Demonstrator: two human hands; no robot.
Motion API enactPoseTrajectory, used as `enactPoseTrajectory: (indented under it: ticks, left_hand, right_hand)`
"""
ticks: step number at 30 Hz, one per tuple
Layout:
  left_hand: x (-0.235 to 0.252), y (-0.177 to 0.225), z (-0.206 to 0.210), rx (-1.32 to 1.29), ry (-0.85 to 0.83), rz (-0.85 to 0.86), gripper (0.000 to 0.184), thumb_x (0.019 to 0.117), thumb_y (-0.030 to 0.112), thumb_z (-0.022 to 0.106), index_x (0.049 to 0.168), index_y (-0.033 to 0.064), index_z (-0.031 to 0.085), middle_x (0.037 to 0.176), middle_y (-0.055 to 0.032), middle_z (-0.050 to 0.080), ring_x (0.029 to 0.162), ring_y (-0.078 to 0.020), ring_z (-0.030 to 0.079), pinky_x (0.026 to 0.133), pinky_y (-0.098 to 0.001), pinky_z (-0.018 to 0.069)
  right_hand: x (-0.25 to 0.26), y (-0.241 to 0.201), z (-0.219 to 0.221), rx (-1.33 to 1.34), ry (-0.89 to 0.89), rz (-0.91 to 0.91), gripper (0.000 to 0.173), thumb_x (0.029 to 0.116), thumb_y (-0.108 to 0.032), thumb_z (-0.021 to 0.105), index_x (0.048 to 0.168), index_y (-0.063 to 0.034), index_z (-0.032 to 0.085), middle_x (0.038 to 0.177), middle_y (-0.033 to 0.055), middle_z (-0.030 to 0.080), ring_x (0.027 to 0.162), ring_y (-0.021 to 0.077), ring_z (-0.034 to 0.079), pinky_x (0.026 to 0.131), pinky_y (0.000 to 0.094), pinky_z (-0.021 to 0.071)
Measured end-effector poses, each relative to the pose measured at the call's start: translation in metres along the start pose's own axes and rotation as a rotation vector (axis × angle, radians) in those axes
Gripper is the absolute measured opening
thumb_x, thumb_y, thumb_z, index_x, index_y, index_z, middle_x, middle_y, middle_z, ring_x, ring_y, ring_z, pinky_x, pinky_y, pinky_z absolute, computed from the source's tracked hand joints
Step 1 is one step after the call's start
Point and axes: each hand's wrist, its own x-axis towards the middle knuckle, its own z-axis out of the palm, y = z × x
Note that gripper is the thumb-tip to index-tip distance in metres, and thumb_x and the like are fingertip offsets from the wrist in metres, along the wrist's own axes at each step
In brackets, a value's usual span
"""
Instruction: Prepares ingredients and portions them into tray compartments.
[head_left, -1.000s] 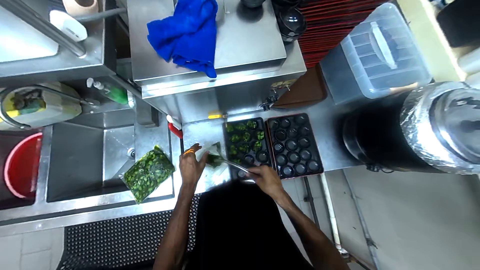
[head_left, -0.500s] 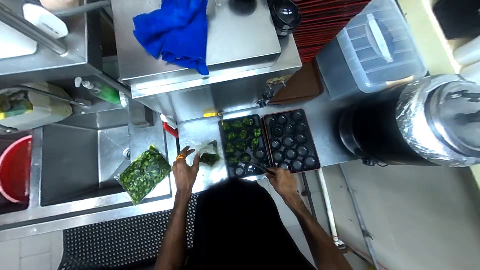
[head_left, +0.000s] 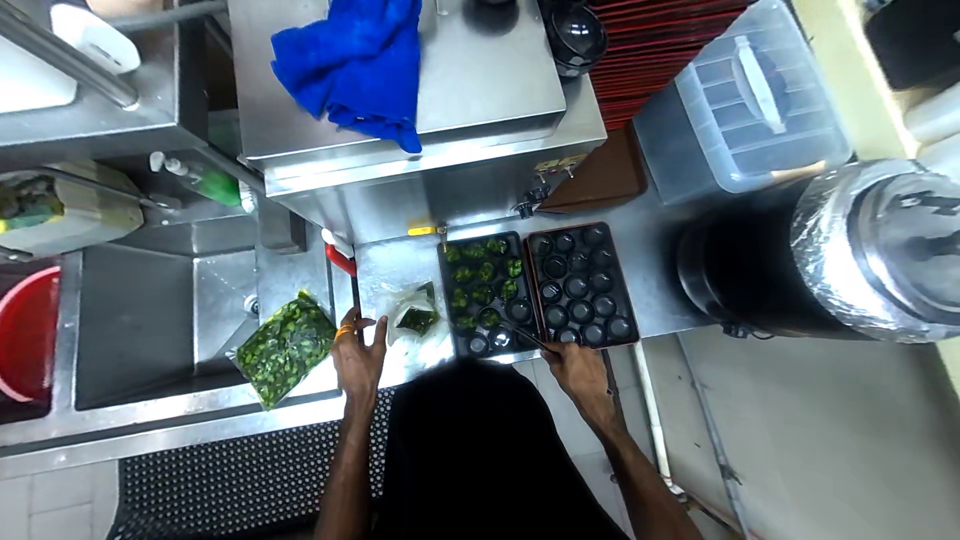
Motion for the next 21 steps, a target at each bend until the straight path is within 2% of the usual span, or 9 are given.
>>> enactPoseTrajectory:
  ticks: [4, 5, 7, 9, 11, 13, 16, 18, 21]
  left_hand:
    - [-0.004, 0.001, 0.001, 0.036, 0.012, -0.027, 0.124, 0.0678, 0.057, 0.089, 0.156, -0.004, 0.027, 0.121, -0.0172, 0.063, 0.105, -0.0323, 0.061, 0.093, -0.0493, 0.0525]
    - [-0.008, 0.001, 0.003, 0.038, 0.017, -0.025, 0.132, 0.0641, 0.059, 0.09, 0.158, -0.0048, 0.022, 0.122, -0.0177, 0.062, 0.105, -0.0321, 0.061, 0.093, -0.0491, 0.0525]
    - [-0.015, 0.003, 0.009, 0.001, -0.006, -0.03, 0.139, 0.0628, 0.057, 0.092, 0.159, -0.0056, 0.013, 0.123, -0.0187, 0.059, 0.101, -0.0297, 0.062, 0.09, -0.0468, 0.0546]
    - [-0.02, 0.007, 0.016, -0.036, -0.043, -0.059, 0.137, 0.0661, 0.046, 0.094, 0.16, -0.0043, 0.008, 0.126, -0.0202, 0.057, 0.094, -0.0272, 0.064, 0.083, -0.0444, 0.0574]
    - [-0.021, 0.009, 0.024, -0.035, -0.071, -0.083, 0.127, 0.0689, 0.027, 0.094, 0.16, -0.0022, 0.01, 0.129, -0.0216, 0.056, 0.089, -0.0284, 0.066, 0.077, -0.0453, 0.0588]
    - [-0.02, 0.013, 0.027, -0.031, -0.127, -0.108, 0.114, 0.0702, 0.01, 0.086, 0.16, 0.0015, 0.015, 0.131, -0.0215, 0.057, 0.09, -0.0305, 0.067, 0.075, -0.0479, 0.0591]
    - [-0.019, 0.016, 0.026, -0.018, -0.204, -0.147, 0.111, 0.0703, 0.004, 0.08, 0.161, 0.0059, 0.017, 0.128, -0.0193, 0.06, 0.096, -0.0326, 0.067, 0.08, -0.0503, 0.0586]
    - [-0.018, 0.014, 0.025, -0.028, -0.226, -0.158, 0.109, 0.0698, 0.002, 0.079, 0.16, 0.0063, 0.018, 0.132, -0.0196, 0.059, 0.102, -0.0329, 0.067, 0.085, -0.0502, 0.0579]
    - [-0.017, 0.009, 0.026, -0.073, -0.227, -0.138, 0.109, 0.0685, 0.001, 0.079, 0.16, 0.0047, 0.019, 0.129, -0.0191, 0.059, 0.094, -0.0303, 0.066, 0.079, -0.0476, 0.058]
  right_hand:
    - [-0.003, -0.011, -0.009, 0.04, 0.043, -0.046, 0.029, 0.1014, -0.041, 0.059, 0.122, -0.0301, 0.076, 0.107, 0.0089, 0.078, 0.101, 0.0332, 0.073, 0.085, 0.058, 0.0556]
    - [-0.008, -0.016, -0.015, 0.071, 0.07, -0.084, 0.03, 0.1016, -0.042, 0.059, 0.123, -0.0299, 0.076, 0.106, 0.0085, 0.078, 0.099, 0.0329, 0.073, 0.085, 0.0579, 0.0558]
    - [-0.021, -0.03, -0.027, 0.154, 0.097, -0.212, 0.03, 0.1013, -0.042, 0.06, 0.122, -0.0288, 0.077, 0.104, 0.0069, 0.078, 0.097, 0.031, 0.074, 0.085, 0.0582, 0.0559]
    - [-0.03, -0.052, -0.032, 0.177, 0.056, -0.354, 0.03, 0.1008, -0.042, 0.06, 0.121, -0.0274, 0.078, 0.104, 0.0067, 0.078, 0.098, 0.0305, 0.074, 0.086, 0.0582, 0.0565]
    - [-0.034, -0.083, -0.027, 0.101, -0.007, -0.424, 0.033, 0.1017, -0.042, 0.057, 0.123, -0.0259, 0.076, 0.104, 0.0103, 0.077, 0.099, 0.0343, 0.073, 0.086, 0.0596, 0.0558]
    - [-0.031, -0.116, -0.016, -0.02, -0.047, -0.427, 0.034, 0.1039, -0.039, 0.053, 0.123, -0.0207, 0.073, 0.107, 0.0152, 0.075, 0.102, 0.039, 0.071, 0.085, 0.0609, 0.055]
    - [-0.019, -0.154, 0.005, -0.137, -0.042, -0.435, 0.03, 0.1054, -0.027, 0.05, 0.121, -0.0082, 0.069, 0.111, 0.0212, 0.072, 0.102, 0.043, 0.07, 0.083, 0.0606, 0.0548]
    - [-0.017, -0.17, 0.013, -0.195, -0.071, -0.462, 0.025, 0.1003, -0.011, 0.053, 0.118, -0.0016, 0.067, 0.111, 0.0238, 0.07, 0.101, 0.0438, 0.069, 0.082, 0.0594, 0.0554]
    - [-0.014, -0.184, 0.02, -0.257, -0.1, -0.484, 0.032, 0.0963, 0.002, 0.053, 0.127, 0.0017, 0.063, 0.116, 0.0267, 0.068, 0.103, 0.045, 0.069, 0.082, 0.0583, 0.0562]
